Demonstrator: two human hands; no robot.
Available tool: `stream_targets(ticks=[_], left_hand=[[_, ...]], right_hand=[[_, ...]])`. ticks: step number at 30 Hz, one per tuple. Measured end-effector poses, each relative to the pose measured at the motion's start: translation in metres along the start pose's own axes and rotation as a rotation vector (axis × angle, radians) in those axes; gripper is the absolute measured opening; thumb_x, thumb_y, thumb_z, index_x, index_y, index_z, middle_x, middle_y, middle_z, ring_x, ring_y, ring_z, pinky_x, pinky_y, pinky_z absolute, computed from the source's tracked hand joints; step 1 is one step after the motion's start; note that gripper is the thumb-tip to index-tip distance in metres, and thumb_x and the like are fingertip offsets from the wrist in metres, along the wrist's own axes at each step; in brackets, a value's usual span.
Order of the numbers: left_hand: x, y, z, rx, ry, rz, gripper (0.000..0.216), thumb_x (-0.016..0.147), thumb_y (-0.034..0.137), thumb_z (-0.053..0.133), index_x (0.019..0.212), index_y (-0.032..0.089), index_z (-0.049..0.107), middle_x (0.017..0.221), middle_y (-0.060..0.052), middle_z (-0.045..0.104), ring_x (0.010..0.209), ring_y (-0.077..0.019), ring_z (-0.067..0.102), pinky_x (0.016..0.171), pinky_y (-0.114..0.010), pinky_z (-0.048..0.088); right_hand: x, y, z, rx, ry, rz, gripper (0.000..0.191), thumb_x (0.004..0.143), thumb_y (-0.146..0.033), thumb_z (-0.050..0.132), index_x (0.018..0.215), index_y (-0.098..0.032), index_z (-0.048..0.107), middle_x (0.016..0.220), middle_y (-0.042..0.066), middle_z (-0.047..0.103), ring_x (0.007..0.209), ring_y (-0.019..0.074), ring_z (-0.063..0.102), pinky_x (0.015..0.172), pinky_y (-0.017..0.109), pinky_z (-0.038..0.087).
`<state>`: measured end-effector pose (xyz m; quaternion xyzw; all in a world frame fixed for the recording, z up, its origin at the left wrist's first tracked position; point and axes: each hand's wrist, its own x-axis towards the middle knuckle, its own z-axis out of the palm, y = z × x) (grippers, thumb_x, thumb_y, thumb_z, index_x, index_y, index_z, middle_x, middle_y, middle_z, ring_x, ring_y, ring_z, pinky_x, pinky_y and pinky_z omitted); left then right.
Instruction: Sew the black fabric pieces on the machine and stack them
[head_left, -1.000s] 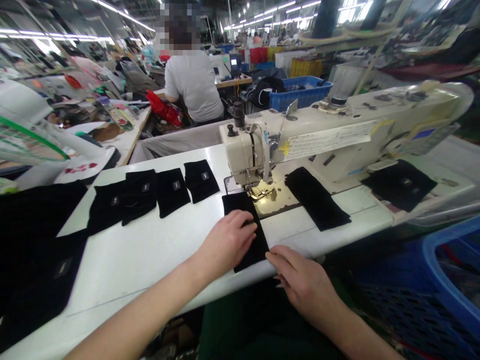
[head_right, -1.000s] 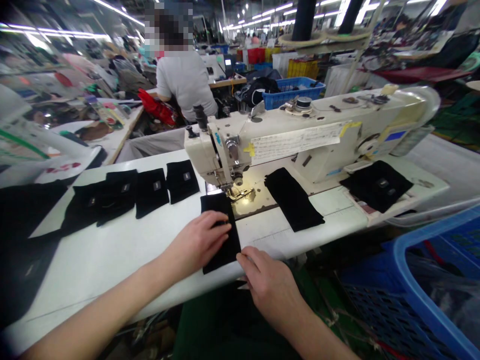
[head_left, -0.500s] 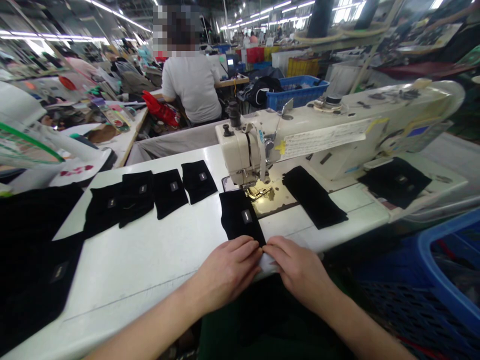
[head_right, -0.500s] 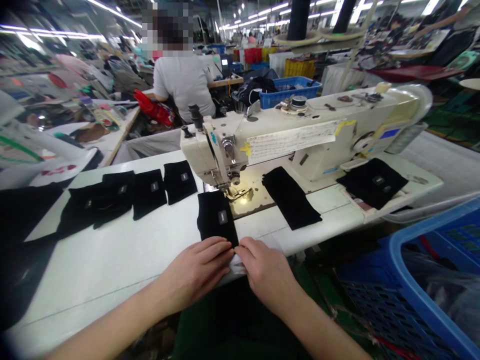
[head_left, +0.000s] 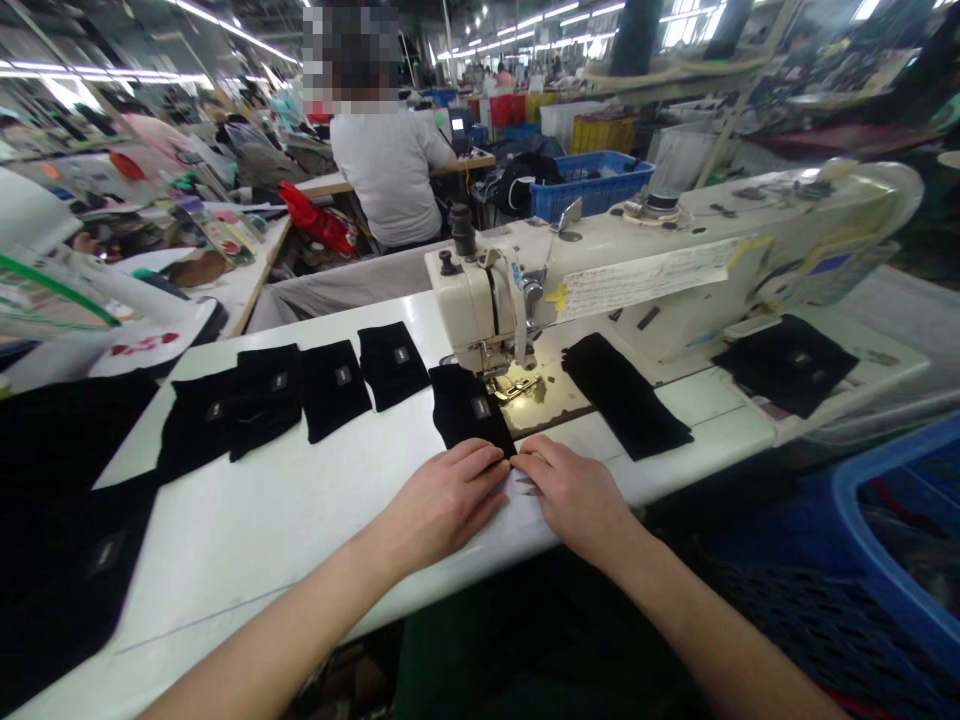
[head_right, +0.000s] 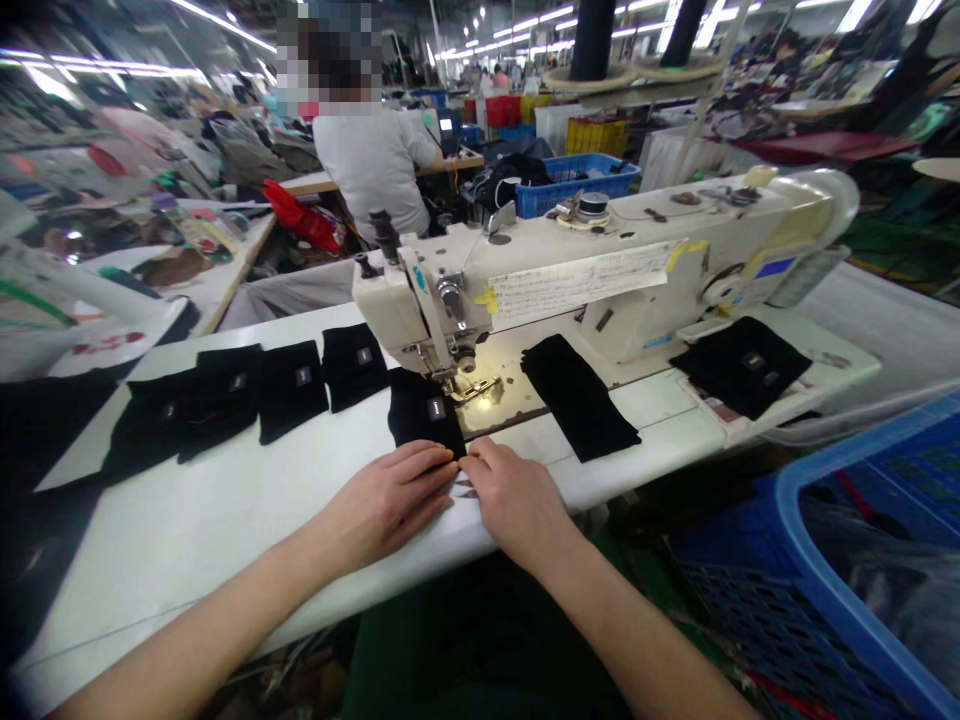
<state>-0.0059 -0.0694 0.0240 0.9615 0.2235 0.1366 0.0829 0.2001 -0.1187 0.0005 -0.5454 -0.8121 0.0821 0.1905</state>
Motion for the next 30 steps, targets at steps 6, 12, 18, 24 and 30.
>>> stream_targets(ticks=[6, 12, 18, 24, 30], left_hand=[[0.007, -0.015, -0.001, 0.038, 0.016, 0.003, 0.029, 0.102, 0.027, 0.048, 0.12, 0.011, 0.064, 0.115, -0.014, 0.063, 0.115, -0.027, 0.059, 0.095, -0.042, 0.059], [0.013, -0.029, -0.005, 0.044, 0.0, -0.022, 0.029, 0.102, 0.027, 0.047, 0.117, 0.011, 0.065, 0.114, -0.014, 0.063, 0.112, -0.0264, 0.06, 0.093, -0.042, 0.059], [0.018, -0.045, -0.006, 0.043, 0.025, -0.024, 0.031, 0.102, 0.029, 0.047, 0.117, 0.011, 0.067, 0.115, -0.015, 0.065, 0.11, -0.0265, 0.061, 0.092, -0.042, 0.059], [0.025, -0.058, -0.009, 0.049, 0.047, -0.021, 0.031, 0.102, 0.028, 0.047, 0.111, 0.011, 0.07, 0.113, -0.016, 0.066, 0.107, -0.0268, 0.063, 0.091, -0.043, 0.059], [0.029, -0.075, -0.008, 0.064, 0.048, -0.035, 0.033, 0.101, 0.029, 0.048, 0.117, 0.009, 0.068, 0.117, -0.017, 0.065, 0.111, -0.0277, 0.062, 0.095, -0.044, 0.057]], right_hand=[[0.018, 0.004, -0.001, -0.007, -0.026, 0.034, 0.029, 0.099, -0.013, 0.047, 0.117, -0.02, 0.068, 0.116, 0.005, 0.066, 0.093, 0.0188, 0.065, 0.067, 0.027, 0.047], [0.034, 0.006, -0.005, -0.03, -0.042, 0.056, 0.032, 0.1, -0.014, 0.044, 0.119, -0.022, 0.068, 0.118, 0.006, 0.064, 0.094, 0.0185, 0.064, 0.065, 0.027, 0.046], [0.048, 0.007, -0.005, -0.064, -0.061, 0.079, 0.033, 0.101, -0.015, 0.042, 0.123, -0.022, 0.066, 0.118, 0.006, 0.064, 0.094, 0.0182, 0.064, 0.067, 0.026, 0.046], [0.053, 0.007, -0.002, -0.078, -0.049, 0.084, 0.033, 0.103, -0.017, 0.04, 0.123, -0.022, 0.066, 0.12, 0.007, 0.063, 0.092, 0.0192, 0.064, 0.065, 0.026, 0.047], [0.045, 0.006, 0.0, -0.084, -0.027, 0.085, 0.033, 0.101, -0.015, 0.042, 0.122, -0.022, 0.066, 0.121, 0.007, 0.063, 0.093, 0.0191, 0.065, 0.065, 0.027, 0.049]])
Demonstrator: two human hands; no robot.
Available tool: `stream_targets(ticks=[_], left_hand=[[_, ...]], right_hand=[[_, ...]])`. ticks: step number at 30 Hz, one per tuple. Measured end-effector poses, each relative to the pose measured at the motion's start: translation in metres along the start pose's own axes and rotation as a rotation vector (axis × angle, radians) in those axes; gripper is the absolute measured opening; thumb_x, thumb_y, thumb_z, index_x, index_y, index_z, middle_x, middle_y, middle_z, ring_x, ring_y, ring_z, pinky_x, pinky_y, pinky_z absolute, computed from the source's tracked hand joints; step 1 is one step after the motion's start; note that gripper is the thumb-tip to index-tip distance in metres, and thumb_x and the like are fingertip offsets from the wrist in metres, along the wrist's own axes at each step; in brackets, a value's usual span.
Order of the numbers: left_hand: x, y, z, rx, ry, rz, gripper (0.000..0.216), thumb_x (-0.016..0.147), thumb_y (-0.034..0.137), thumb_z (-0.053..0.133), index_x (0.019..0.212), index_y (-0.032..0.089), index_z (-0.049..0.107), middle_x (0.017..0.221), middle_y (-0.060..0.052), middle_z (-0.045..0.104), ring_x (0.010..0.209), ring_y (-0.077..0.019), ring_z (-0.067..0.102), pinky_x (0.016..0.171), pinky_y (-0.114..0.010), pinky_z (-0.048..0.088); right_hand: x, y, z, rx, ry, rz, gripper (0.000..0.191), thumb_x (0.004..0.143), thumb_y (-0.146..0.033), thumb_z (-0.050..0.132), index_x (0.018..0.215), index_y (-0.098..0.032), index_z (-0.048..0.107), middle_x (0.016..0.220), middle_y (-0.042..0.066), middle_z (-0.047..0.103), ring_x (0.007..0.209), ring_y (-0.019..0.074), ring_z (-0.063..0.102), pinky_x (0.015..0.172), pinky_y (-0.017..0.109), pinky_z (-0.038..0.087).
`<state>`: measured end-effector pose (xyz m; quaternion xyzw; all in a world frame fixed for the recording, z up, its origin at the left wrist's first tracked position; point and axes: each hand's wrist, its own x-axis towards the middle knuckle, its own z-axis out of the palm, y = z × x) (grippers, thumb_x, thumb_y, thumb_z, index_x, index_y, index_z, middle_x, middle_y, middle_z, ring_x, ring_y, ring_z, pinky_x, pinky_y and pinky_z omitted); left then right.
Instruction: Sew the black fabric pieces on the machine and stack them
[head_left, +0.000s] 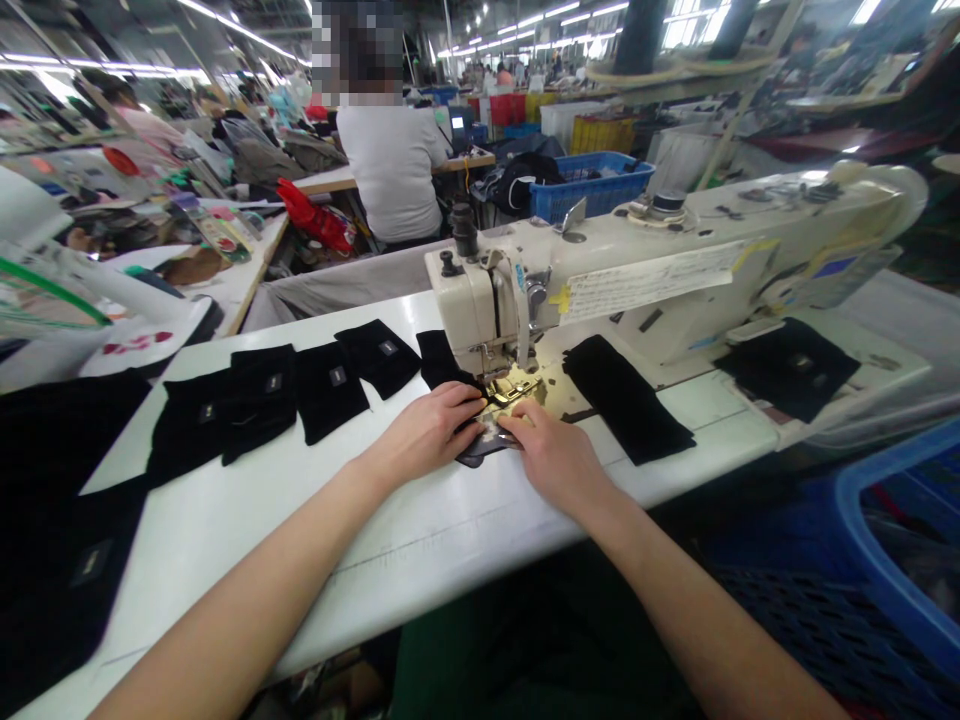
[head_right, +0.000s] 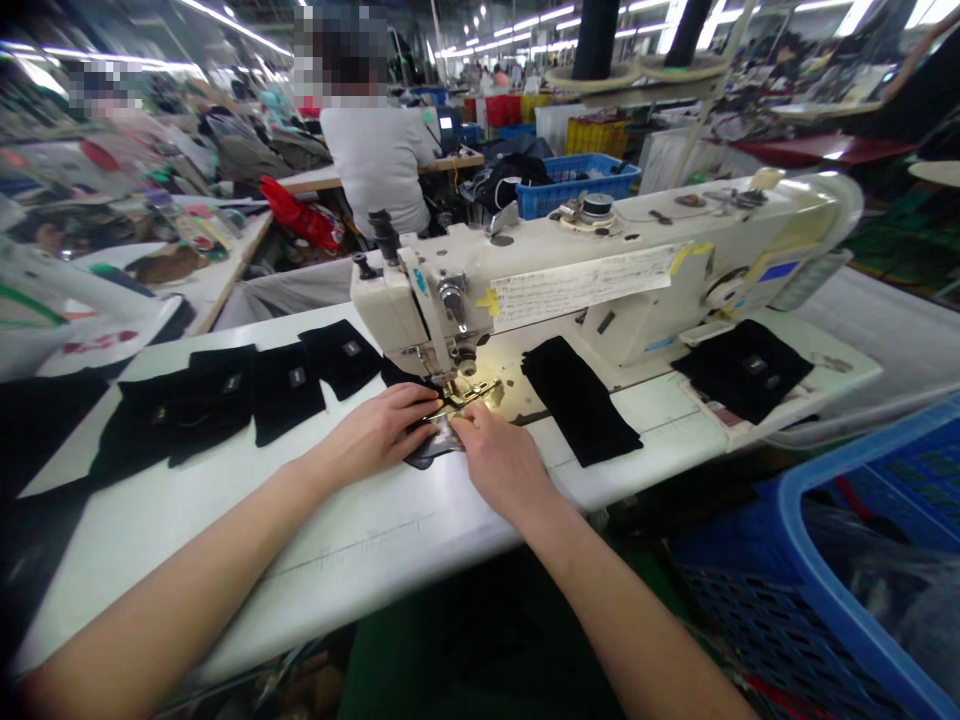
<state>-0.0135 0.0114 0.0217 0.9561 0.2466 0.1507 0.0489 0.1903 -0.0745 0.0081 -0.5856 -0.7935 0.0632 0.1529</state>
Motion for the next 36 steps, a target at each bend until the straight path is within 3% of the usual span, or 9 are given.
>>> stream_targets(ticks=[5, 9, 13, 18, 22, 27, 31, 34, 36], left_hand=[[0.003, -0.009, 0.001, 0.006, 0.013, -0.024, 0.032, 0.101, 0.031, 0.049, 0.119, 0.014, 0.068, 0.118, -0.014, 0.065, 0.112, -0.0268, 0.061, 0.097, -0.042, 0.056], [0.005, -0.01, -0.001, 0.008, 0.002, -0.016, 0.032, 0.101, 0.03, 0.047, 0.118, 0.014, 0.069, 0.117, -0.014, 0.064, 0.11, -0.0259, 0.062, 0.098, -0.041, 0.055], [0.006, -0.009, -0.003, 0.011, 0.0, -0.015, 0.032, 0.101, 0.029, 0.047, 0.118, 0.013, 0.069, 0.115, -0.014, 0.065, 0.109, -0.0262, 0.062, 0.096, -0.042, 0.056], [0.006, -0.01, -0.003, 0.009, 0.012, -0.017, 0.033, 0.101, 0.029, 0.045, 0.119, 0.014, 0.069, 0.116, -0.014, 0.065, 0.11, -0.0259, 0.061, 0.097, -0.043, 0.055], [0.005, -0.01, -0.003, 0.011, 0.012, -0.029, 0.032, 0.101, 0.029, 0.047, 0.119, 0.016, 0.07, 0.116, -0.014, 0.066, 0.111, -0.026, 0.061, 0.098, -0.044, 0.053], [-0.005, -0.023, -0.001, 0.131, 0.041, -0.179, 0.031, 0.099, 0.033, 0.053, 0.125, 0.03, 0.069, 0.132, -0.01, 0.061, 0.133, -0.0357, 0.046, 0.113, -0.073, 0.022], [-0.02, -0.052, 0.002, 0.098, 0.035, -0.378, 0.036, 0.101, 0.033, 0.047, 0.134, 0.031, 0.062, 0.145, -0.011, 0.052, 0.14, -0.0406, 0.038, 0.107, -0.077, 0.027], [-0.028, -0.064, -0.002, 0.125, 0.063, -0.503, 0.035, 0.098, 0.032, 0.05, 0.129, 0.026, 0.066, 0.141, -0.013, 0.056, 0.135, -0.0411, 0.044, 0.104, -0.073, 0.034], [-0.029, -0.052, -0.012, 0.213, 0.137, -0.57, 0.027, 0.096, 0.033, 0.055, 0.109, 0.022, 0.075, 0.123, -0.014, 0.067, 0.123, -0.0406, 0.054, 0.105, -0.076, 0.03]], right_hand=[[-0.015, 0.009, -0.006, -0.006, 0.14, 0.048, 0.032, 0.094, -0.011, 0.05, 0.119, -0.022, 0.068, 0.12, 0.005, 0.065, 0.092, 0.0181, 0.067, 0.063, 0.026, 0.048], [-0.029, 0.031, -0.024, -0.096, 0.347, 0.303, 0.025, 0.096, -0.025, 0.055, 0.118, -0.023, 0.068, 0.12, 0.005, 0.065, 0.086, 0.0179, 0.068, 0.061, 0.027, 0.047], [-0.036, 0.056, -0.035, -0.203, 0.29, 0.516, 0.029, 0.094, -0.04, 0.061, 0.113, -0.02, 0.069, 0.116, 0.006, 0.066, 0.082, 0.0218, 0.068, 0.057, 0.03, 0.043], [-0.036, 0.069, -0.03, -0.12, 0.294, 0.462, 0.025, 0.099, -0.029, 0.05, 0.095, -0.019, 0.072, 0.103, 0.006, 0.071, 0.078, 0.0193, 0.065, 0.06, 0.03, 0.04], [-0.039, 0.068, -0.039, -0.098, 0.552, 0.493, 0.026, 0.098, -0.031, 0.05, 0.094, -0.019, 0.073, 0.098, 0.007, 0.073, 0.078, 0.02, 0.064, 0.063, 0.03, 0.041], [-0.053, 0.056, -0.077, -0.047, 0.831, 0.373, 0.02, 0.092, -0.029, 0.054, 0.077, -0.022, 0.064, 0.092, 0.008, 0.072, 0.086, 0.0222, 0.066, 0.077, 0.033, 0.049], [-0.07, 0.046, -0.103, 0.254, 0.71, 0.391, 0.019, 0.088, -0.035, 0.058, 0.075, -0.024, 0.064, 0.091, 0.004, 0.073, 0.08, 0.0206, 0.066, 0.07, 0.03, 0.049], [-0.078, 0.04, -0.111, 0.46, 0.433, 0.356, 0.021, 0.086, -0.042, 0.06, 0.076, -0.026, 0.069, 0.071, -0.001, 0.069, 0.061, 0.0169, 0.061, 0.055, 0.026, 0.046], [-0.08, 0.034, -0.11, 0.548, 0.205, 0.289, 0.023, 0.088, -0.045, 0.06, 0.077, -0.026, 0.07, 0.067, -0.002, 0.067, 0.059, 0.016, 0.059, 0.051, 0.024, 0.044]])
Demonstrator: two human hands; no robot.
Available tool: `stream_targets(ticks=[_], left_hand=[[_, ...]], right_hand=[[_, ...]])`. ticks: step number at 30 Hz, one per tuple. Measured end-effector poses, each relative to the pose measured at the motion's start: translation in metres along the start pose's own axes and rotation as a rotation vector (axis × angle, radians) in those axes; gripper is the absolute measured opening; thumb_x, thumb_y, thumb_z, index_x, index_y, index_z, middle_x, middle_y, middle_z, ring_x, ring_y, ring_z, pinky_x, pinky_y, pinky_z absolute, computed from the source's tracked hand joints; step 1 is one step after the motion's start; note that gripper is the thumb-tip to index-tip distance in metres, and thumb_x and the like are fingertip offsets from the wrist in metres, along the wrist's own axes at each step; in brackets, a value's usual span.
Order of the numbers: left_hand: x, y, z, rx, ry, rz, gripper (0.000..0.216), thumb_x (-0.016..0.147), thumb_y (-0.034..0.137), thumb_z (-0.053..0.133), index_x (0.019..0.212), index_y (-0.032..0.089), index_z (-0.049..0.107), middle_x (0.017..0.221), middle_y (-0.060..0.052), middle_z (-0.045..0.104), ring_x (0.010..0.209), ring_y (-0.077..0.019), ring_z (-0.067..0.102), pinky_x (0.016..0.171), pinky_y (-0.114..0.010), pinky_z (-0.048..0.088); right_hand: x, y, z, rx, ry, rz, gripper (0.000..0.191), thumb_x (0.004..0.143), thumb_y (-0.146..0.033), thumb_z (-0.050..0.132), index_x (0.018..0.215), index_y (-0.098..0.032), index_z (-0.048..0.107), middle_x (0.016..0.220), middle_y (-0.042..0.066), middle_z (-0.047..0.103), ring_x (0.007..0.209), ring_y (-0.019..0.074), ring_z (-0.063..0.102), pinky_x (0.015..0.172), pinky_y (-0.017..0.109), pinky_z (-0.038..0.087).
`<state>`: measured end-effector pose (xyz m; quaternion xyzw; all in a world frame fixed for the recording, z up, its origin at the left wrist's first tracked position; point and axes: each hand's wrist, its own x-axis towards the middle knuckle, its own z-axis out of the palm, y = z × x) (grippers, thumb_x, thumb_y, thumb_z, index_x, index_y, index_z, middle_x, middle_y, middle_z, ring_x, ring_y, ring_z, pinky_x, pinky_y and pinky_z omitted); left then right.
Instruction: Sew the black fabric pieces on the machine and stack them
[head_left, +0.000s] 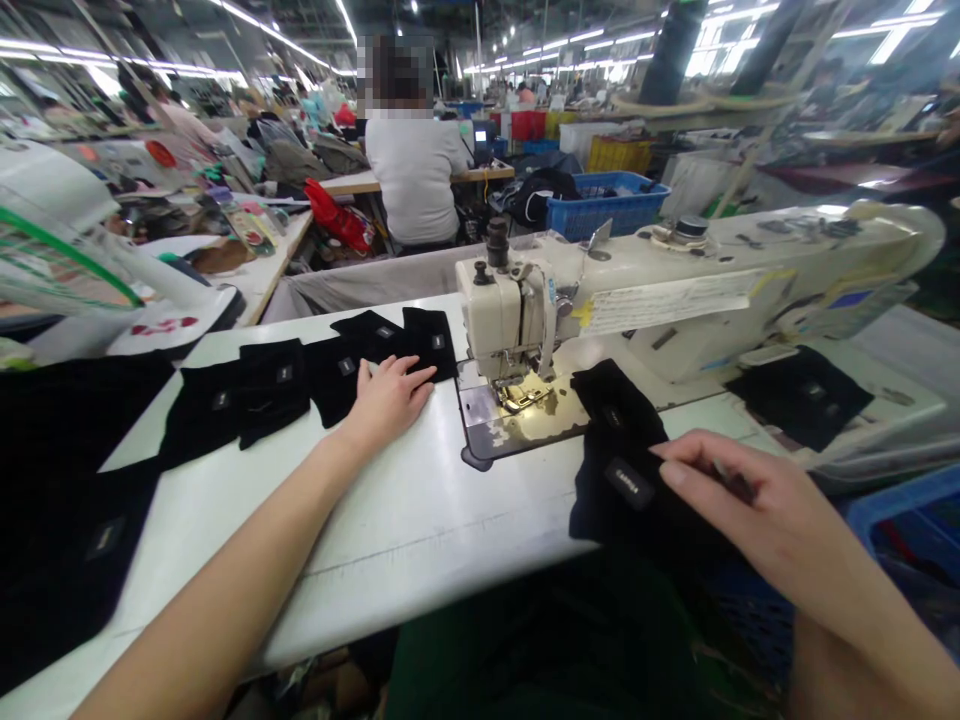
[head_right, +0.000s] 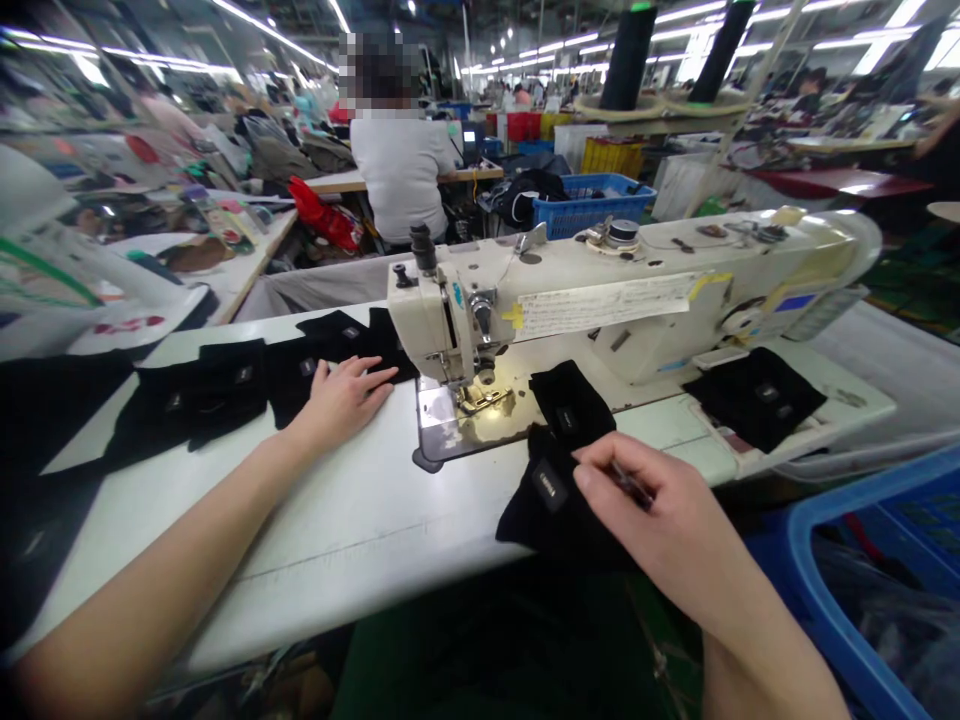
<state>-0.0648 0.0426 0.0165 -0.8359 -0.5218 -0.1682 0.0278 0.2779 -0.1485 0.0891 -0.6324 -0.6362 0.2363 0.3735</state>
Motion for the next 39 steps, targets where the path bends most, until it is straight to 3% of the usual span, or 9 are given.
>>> stream_targets(ticks=[2, 4, 8, 12, 20, 25, 28, 32, 39], left_hand=[[-0.011, 0.024, -0.02, -0.018, 0.086, -0.006, 0.032, 0.096, 0.039, 0.055, 0.084, 0.019, 0.077, 0.097, -0.011, 0.071, 0.105, -0.035, 0.063, 0.106, -0.073, 0.03], [-0.026, 0.058, -0.042, -0.261, 0.072, 0.082, 0.036, 0.098, 0.046, 0.052, 0.088, 0.02, 0.075, 0.093, -0.01, 0.069, 0.096, -0.0284, 0.065, 0.101, -0.057, 0.046], [-0.045, 0.106, -0.067, -0.855, -0.478, 0.382, 0.037, 0.09, 0.047, 0.068, 0.118, 0.024, 0.066, 0.118, -0.01, 0.067, 0.112, -0.0251, 0.062, 0.101, -0.044, 0.05], [-0.037, 0.096, -0.056, -1.134, -0.717, 0.166, 0.018, 0.088, 0.037, 0.07, 0.093, 0.019, 0.07, 0.091, -0.003, 0.072, 0.085, -0.017, 0.067, 0.082, -0.032, 0.055], [-0.004, 0.056, -0.04, -1.157, -0.478, -0.11, 0.019, 0.084, 0.031, 0.07, 0.099, 0.02, 0.075, 0.098, -0.004, 0.075, 0.087, -0.0174, 0.067, 0.078, -0.032, 0.053], [0.009, 0.059, -0.011, -1.012, -0.351, -0.335, 0.019, 0.07, 0.032, 0.082, 0.076, 0.016, 0.073, 0.074, -0.002, 0.072, 0.07, -0.0156, 0.064, 0.067, -0.029, 0.051], [0.01, 0.068, 0.007, -0.817, -0.331, -0.239, 0.012, 0.077, 0.027, 0.077, 0.074, 0.016, 0.073, 0.07, -0.001, 0.07, 0.067, -0.0153, 0.063, 0.067, -0.029, 0.05], [0.001, 0.082, 0.016, -0.385, -0.053, 0.055, 0.006, 0.083, 0.024, 0.074, 0.083, 0.019, 0.072, 0.089, -0.005, 0.068, 0.085, -0.0218, 0.063, 0.079, -0.036, 0.051], [-0.017, 0.086, 0.015, -0.126, -0.036, 0.318, 0.023, 0.099, 0.022, 0.051, 0.086, 0.015, 0.069, 0.087, -0.008, 0.061, 0.087, -0.023, 0.058, 0.076, -0.035, 0.051]], right_hand=[[-0.003, -0.006, 0.007, 0.029, -0.203, 0.013, 0.026, 0.091, -0.047, 0.059, 0.08, -0.027, 0.07, 0.071, -0.002, 0.068, 0.064, 0.0163, 0.062, 0.051, 0.023, 0.045], [-0.004, -0.013, 0.015, 0.062, -0.347, 0.013, 0.027, 0.093, -0.049, 0.058, 0.083, -0.027, 0.071, 0.075, -0.002, 0.07, 0.069, 0.0166, 0.064, 0.055, 0.023, 0.047], [-0.003, -0.022, 0.027, 0.166, -0.456, 0.009, 0.027, 0.095, -0.048, 0.057, 0.085, -0.028, 0.072, 0.08, -0.002, 0.071, 0.075, 0.0164, 0.065, 0.062, 0.023, 0.049], [-0.003, -0.017, 0.034, 0.202, -0.397, 0.105, 0.025, 0.093, -0.046, 0.06, 0.093, -0.027, 0.076, 0.079, -0.002, 0.072, 0.07, 0.0158, 0.065, 0.062, 0.024, 0.05], [-0.026, 0.012, 0.077, 0.23, -0.313, 0.234, 0.032, 0.092, -0.038, 0.055, 0.112, -0.023, 0.074, 0.102, 0.005, 0.076, 0.094, 0.0236, 0.071, 0.085, 0.036, 0.055], [-0.049, 0.011, 0.104, 0.423, -0.241, 0.409, 0.04, 0.091, -0.048, 0.059, 0.119, -0.018, 0.062, 0.071, 0.001, 0.073, 0.07, 0.0213, 0.072, 0.073, 0.033, 0.055], [-0.055, 0.007, 0.113, 0.511, -0.299, 0.461, 0.034, 0.09, -0.053, 0.061, 0.092, -0.019, 0.061, 0.057, 0.001, 0.068, 0.059, 0.0194, 0.067, 0.062, 0.029, 0.052], [-0.059, 0.007, 0.12, 0.494, -0.189, 0.414, 0.038, 0.086, -0.056, 0.065, 0.092, -0.019, 0.066, 0.06, 0.0, 0.064, 0.051, 0.0163, 0.059, 0.051, 0.026, 0.049], [-0.068, 0.017, 0.123, 0.298, -0.042, -0.017, 0.016, 0.093, -0.03, 0.061, 0.103, -0.023, 0.072, 0.084, 0.003, 0.07, 0.062, 0.0144, 0.063, 0.058, 0.024, 0.055]])
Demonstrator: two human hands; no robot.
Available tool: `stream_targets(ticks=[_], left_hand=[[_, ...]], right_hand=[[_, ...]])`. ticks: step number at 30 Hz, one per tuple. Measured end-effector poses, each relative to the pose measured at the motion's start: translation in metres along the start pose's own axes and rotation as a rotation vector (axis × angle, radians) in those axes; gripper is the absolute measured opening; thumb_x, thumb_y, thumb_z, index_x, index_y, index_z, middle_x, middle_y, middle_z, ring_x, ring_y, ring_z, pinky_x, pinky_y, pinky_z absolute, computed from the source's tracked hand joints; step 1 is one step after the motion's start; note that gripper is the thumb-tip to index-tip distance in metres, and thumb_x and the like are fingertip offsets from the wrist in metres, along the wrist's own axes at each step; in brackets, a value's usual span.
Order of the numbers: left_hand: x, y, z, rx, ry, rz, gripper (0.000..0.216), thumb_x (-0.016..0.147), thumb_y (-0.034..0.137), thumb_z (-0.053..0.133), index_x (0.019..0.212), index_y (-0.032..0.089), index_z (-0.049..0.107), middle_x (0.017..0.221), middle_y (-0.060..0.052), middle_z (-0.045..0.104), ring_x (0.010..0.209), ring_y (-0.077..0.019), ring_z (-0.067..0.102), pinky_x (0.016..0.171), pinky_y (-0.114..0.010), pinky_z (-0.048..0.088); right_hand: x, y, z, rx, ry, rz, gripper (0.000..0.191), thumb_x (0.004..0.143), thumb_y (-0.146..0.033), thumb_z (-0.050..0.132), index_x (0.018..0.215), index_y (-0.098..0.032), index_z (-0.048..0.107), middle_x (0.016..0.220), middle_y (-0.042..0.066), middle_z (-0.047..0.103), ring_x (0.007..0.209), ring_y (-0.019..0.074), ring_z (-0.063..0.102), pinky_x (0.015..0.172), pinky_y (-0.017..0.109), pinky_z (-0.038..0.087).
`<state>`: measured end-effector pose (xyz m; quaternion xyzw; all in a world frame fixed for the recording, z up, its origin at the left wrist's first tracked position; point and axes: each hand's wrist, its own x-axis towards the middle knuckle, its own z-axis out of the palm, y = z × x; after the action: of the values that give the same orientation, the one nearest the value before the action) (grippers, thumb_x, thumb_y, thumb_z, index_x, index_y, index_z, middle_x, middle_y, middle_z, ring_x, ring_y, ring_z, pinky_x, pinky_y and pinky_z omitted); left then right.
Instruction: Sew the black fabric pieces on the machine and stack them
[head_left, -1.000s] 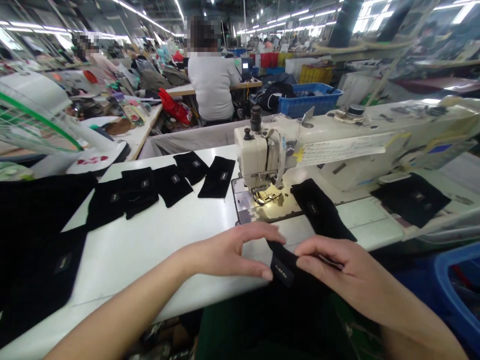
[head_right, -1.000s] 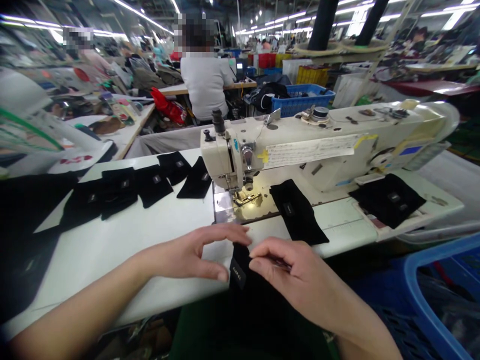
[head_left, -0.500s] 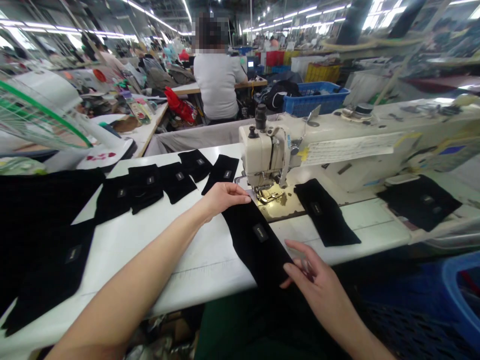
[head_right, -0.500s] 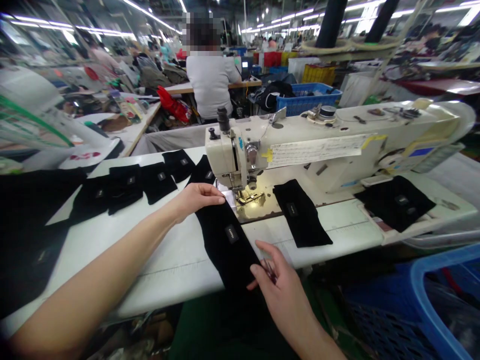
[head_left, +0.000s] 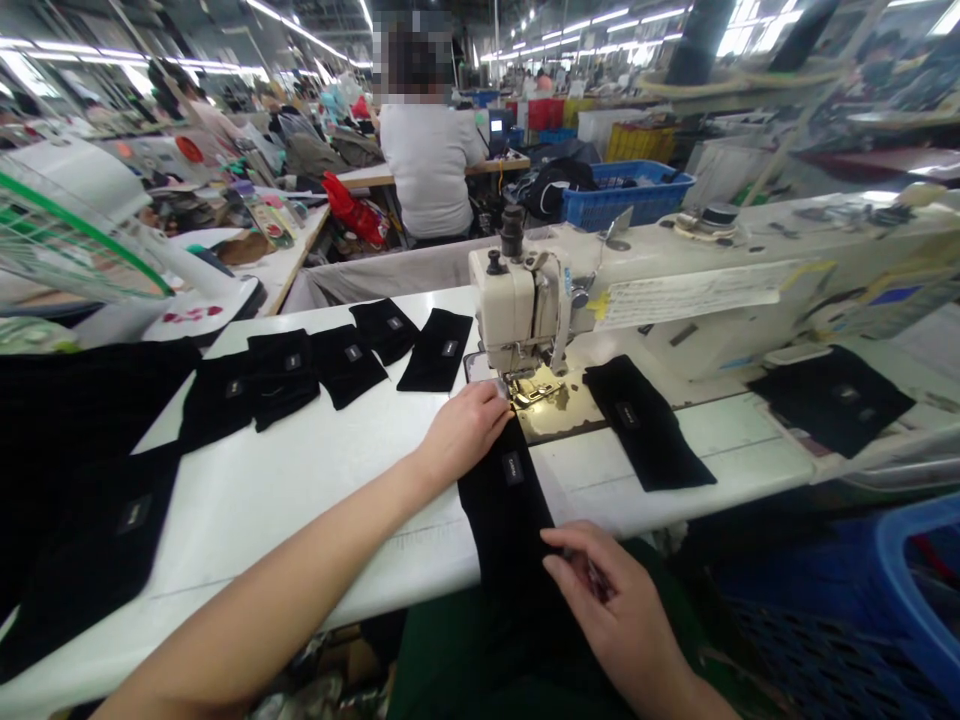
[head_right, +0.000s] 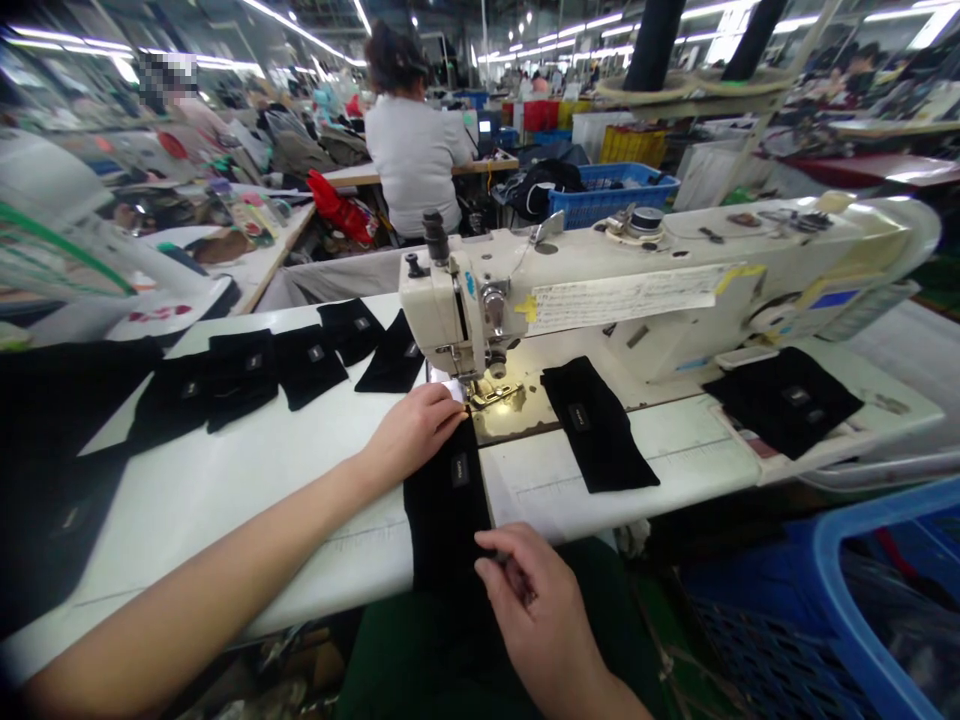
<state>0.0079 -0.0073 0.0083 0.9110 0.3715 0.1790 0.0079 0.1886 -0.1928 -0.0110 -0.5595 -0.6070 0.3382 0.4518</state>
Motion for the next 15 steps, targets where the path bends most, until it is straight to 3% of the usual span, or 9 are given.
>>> stream_targets(ticks=[4, 7, 15], left_hand=[[-0.002, -0.007, -0.001, -0.021, 0.003, 0.067, 0.022, 0.1, 0.023, 0.051, 0.098, 0.015, 0.071, 0.094, -0.009, 0.06, 0.089, -0.0226, 0.056, 0.081, -0.037, 0.051], [0.002, -0.014, 0.001, -0.041, 0.019, 0.079, 0.02, 0.099, 0.024, 0.054, 0.102, 0.015, 0.071, 0.096, -0.009, 0.061, 0.09, -0.0221, 0.056, 0.083, -0.036, 0.051], [0.009, -0.022, 0.002, 0.002, 0.008, 0.11, 0.023, 0.1, 0.025, 0.053, 0.099, 0.014, 0.073, 0.095, -0.01, 0.063, 0.09, -0.0223, 0.056, 0.084, -0.037, 0.051]], right_hand=[[0.005, 0.006, -0.007, -0.147, -0.046, -0.279, 0.034, 0.095, -0.011, 0.05, 0.121, -0.025, 0.067, 0.1, 0.006, 0.073, 0.084, 0.0185, 0.071, 0.073, 0.029, 0.06], [0.01, 0.008, -0.01, -0.283, -0.021, -0.433, 0.038, 0.094, -0.004, 0.046, 0.12, -0.022, 0.067, 0.101, 0.007, 0.074, 0.091, 0.0195, 0.072, 0.08, 0.031, 0.061], [0.014, 0.014, -0.01, -0.435, -0.006, -0.476, 0.028, 0.097, -0.007, 0.046, 0.112, -0.017, 0.066, 0.099, 0.009, 0.071, 0.086, 0.0192, 0.07, 0.072, 0.029, 0.058]])
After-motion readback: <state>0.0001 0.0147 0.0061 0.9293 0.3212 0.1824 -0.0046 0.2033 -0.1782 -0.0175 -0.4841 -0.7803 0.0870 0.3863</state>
